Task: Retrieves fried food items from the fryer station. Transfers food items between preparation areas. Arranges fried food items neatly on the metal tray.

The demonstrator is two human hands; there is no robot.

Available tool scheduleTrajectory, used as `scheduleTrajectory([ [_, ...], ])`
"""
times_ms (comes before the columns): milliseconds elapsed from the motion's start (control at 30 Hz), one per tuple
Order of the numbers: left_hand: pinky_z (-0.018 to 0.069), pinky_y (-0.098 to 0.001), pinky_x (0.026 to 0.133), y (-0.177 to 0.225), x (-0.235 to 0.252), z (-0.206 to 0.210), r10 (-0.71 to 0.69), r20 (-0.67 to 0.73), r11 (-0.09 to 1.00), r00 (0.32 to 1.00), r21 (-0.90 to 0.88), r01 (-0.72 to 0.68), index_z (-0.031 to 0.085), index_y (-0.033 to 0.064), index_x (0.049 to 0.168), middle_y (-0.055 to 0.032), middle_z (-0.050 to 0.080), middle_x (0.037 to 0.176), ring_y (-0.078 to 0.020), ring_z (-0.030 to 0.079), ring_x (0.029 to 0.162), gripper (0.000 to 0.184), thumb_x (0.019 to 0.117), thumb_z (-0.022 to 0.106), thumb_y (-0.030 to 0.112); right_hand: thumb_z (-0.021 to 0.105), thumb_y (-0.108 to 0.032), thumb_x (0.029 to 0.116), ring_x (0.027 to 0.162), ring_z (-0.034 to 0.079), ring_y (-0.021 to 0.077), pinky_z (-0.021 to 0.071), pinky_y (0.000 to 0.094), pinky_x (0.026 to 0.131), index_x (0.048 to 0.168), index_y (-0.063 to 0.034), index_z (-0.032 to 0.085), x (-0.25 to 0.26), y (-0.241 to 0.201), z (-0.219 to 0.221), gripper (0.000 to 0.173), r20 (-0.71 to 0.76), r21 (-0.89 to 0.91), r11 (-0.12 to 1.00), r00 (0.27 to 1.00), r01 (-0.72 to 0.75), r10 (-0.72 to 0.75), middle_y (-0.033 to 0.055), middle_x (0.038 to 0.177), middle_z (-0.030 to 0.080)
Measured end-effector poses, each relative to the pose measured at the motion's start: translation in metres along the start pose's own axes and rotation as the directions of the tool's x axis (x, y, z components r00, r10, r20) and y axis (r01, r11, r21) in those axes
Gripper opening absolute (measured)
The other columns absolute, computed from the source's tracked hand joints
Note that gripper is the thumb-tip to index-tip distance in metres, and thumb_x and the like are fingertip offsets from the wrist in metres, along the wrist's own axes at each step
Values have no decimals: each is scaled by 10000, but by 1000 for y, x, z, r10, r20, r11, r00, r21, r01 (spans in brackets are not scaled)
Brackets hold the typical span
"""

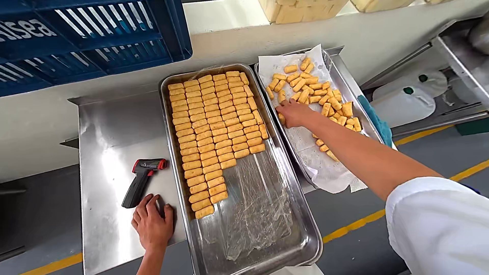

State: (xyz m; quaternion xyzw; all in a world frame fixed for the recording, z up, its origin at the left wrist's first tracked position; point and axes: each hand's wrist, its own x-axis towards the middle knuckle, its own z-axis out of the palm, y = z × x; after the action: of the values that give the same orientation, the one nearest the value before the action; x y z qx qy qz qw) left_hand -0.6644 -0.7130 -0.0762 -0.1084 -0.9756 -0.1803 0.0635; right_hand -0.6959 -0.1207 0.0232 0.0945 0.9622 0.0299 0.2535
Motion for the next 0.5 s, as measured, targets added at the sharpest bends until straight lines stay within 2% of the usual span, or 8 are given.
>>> scheduleTrajectory([
  [133, 321, -632, 1101, 1, -1, 0, -3, -2, 1000, 1000, 0, 3, 654, 32, 1265, -223, 585, 1406, -459, 504, 1334, 612, 944, 372, 471, 892, -192, 734, 1340, 446, 541, 503, 705, 842, 1431, -157, 584, -1, -3, 0, 762, 43, 17, 998, 997, -57, 56, 245, 1509, 461],
  [300, 323, -640, 1102, 1, 0, 0, -7, -5, 1000, 1000, -2, 7, 656, 22, 1264, -231, 582, 1407, -471, 507, 1329, 605, 943, 382, 455, 883, -236, 749, 1217, 535, 555, 504, 722, 825, 1350, -104, 654, -21, -9, 3, 657, 125, 38, 990, 984, -133, 127, 316, 1417, 496],
  [333, 324, -644, 1099, 1, 0, 0, -5, -7, 1000, 1000, -5, 5, 658, 17, 1258, -236, 583, 1403, -474, 510, 1325, 600, 941, 388, 448, 880, -245, 760, 1201, 552, 544, 507, 719, 828, 1320, -88, 666, -26, -11, 6, 620, 128, 50, 989, 983, -136, 128, 308, 1416, 500],
  [400, 324, -641, 1101, 0, 0, 0, -4, -8, 1000, 1000, -10, 4, 657, 18, 1253, -233, 583, 1403, -470, 509, 1326, 599, 941, 386, 450, 869, -248, 794, 1166, 598, 493, 529, 685, 843, 1253, -54, 679, -35, -10, 14, 533, 103, 85, 993, 992, -80, 71, 263, 1383, 542],
  [500, 328, -632, 1098, -1, -1, 1, 1, -11, 1000, 1000, -10, -1, 657, 33, 1257, -217, 586, 1403, -458, 510, 1327, 604, 943, 373, 463, 837, -201, 832, 1197, 612, 418, 527, 627, 938, 1173, -40, 713, -41, 5, 33, 397, 2, 197, 978, 998, 67, -68, 197, 1378, 587],
])
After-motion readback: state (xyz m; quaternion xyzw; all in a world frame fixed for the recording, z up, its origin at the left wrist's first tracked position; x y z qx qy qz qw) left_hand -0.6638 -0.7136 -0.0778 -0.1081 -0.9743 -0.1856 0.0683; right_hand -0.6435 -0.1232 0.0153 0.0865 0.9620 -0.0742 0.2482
